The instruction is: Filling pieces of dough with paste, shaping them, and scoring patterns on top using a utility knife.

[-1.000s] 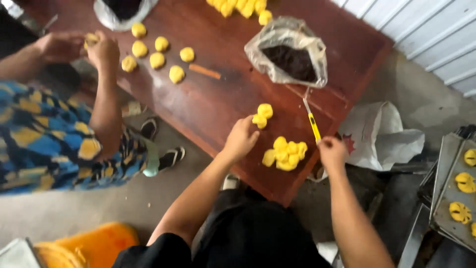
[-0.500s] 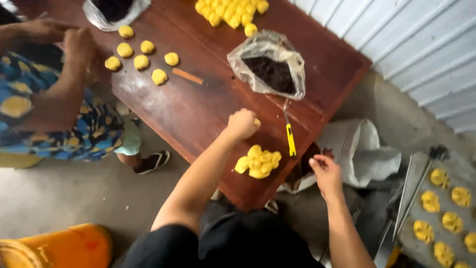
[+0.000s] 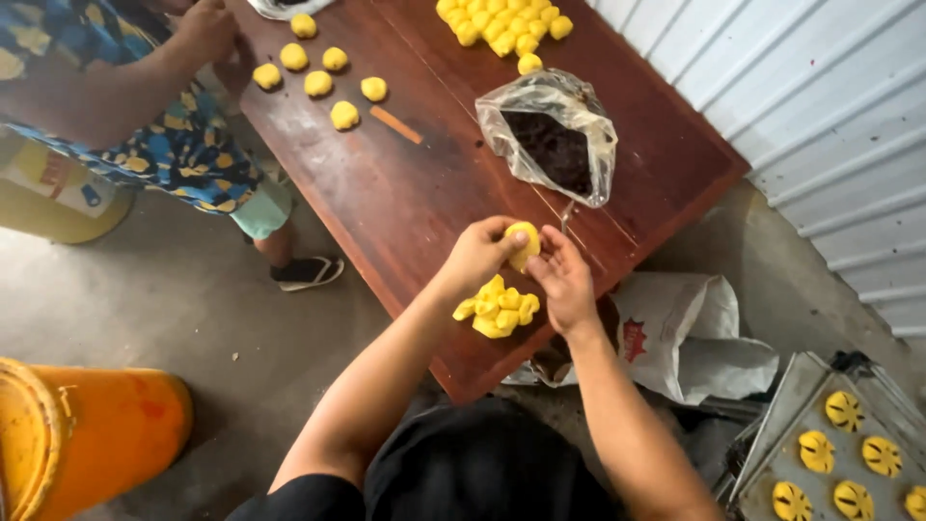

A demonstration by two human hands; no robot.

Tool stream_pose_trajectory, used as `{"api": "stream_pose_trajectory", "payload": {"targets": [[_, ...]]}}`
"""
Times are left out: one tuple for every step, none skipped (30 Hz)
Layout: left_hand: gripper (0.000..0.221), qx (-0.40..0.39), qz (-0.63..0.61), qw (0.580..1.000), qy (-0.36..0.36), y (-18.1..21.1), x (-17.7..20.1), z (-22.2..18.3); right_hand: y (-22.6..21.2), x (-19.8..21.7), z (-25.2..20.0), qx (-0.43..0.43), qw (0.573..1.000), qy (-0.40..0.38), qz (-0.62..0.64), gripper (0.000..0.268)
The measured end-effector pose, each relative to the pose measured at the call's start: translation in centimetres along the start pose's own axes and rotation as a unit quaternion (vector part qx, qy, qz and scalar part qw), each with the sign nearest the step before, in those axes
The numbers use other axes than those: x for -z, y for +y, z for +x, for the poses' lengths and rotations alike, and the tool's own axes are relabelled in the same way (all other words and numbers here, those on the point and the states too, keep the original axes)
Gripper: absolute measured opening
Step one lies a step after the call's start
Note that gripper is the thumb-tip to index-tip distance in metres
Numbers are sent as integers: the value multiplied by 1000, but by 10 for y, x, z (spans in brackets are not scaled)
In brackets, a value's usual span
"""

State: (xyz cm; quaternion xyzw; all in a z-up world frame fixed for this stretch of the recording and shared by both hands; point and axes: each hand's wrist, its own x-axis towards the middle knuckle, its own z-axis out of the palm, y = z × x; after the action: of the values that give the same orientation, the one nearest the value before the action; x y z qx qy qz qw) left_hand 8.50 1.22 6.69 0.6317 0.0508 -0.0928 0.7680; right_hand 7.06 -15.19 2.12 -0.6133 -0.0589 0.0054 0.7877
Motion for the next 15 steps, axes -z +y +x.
{"api": "stream_pose_trajectory", "payload": {"targets": [[31, -2, 39, 999, 15, -4, 4, -5, -8, -7, -2, -21, 999, -7, -26, 61], [29, -4, 79, 996, 29, -8, 9, -10, -16, -14, -4, -43, 998, -14, -53, 57], [29, 0, 76, 997, 29, -19, 12, -11, -8, -12, -1, -46, 997, -13, -55, 57], [25, 9, 79, 995, 60, -29, 15, -12, 0, -11, 3, -28, 993, 1, -119, 47], [22, 18, 82, 992, 91, -40, 19, -12, 9, -10, 9, -9, 983, 13, -182, 36], [22, 22, 80, 992, 91, -50, 27, -17, 39, 19, 18, -13, 983, 13, -184, 36], [20, 37, 86, 989, 113, -56, 40, -17, 69, 42, 34, -10, 942, 48, -332, 48], [19, 53, 92, 985, 136, -61, 53, -17, 99, 66, 50, -7, 878, 83, -471, 59], [19, 55, 92, 985, 137, -58, 59, -26, 109, 73, 53, -9, 878, 82, -471, 59], [21, 77, 51, 985, 147, -55, 65, -36, 120, 81, 56, -64, 791, -9, -608, 54], [23, 96, 11, 983, 156, -50, 72, -43, 131, 87, 62, -113, 675, -98, -723, 51], [23, 95, 13, 983, 157, -46, 83, -51, 139, 88, 64, -112, 676, -98, -721, 51], [24, 109, 16, 979, 169, -44, 93, -62, 147, 90, 61, 0, 740, -68, -669, 43], [24, 123, 19, 976, 180, -42, 103, -73, 155, 92, 59, 111, 789, -35, -603, 36], [24, 123, 19, 976, 181, -55, 114, -79, 139, 72, 56, 112, 789, -35, -603, 36]]}}
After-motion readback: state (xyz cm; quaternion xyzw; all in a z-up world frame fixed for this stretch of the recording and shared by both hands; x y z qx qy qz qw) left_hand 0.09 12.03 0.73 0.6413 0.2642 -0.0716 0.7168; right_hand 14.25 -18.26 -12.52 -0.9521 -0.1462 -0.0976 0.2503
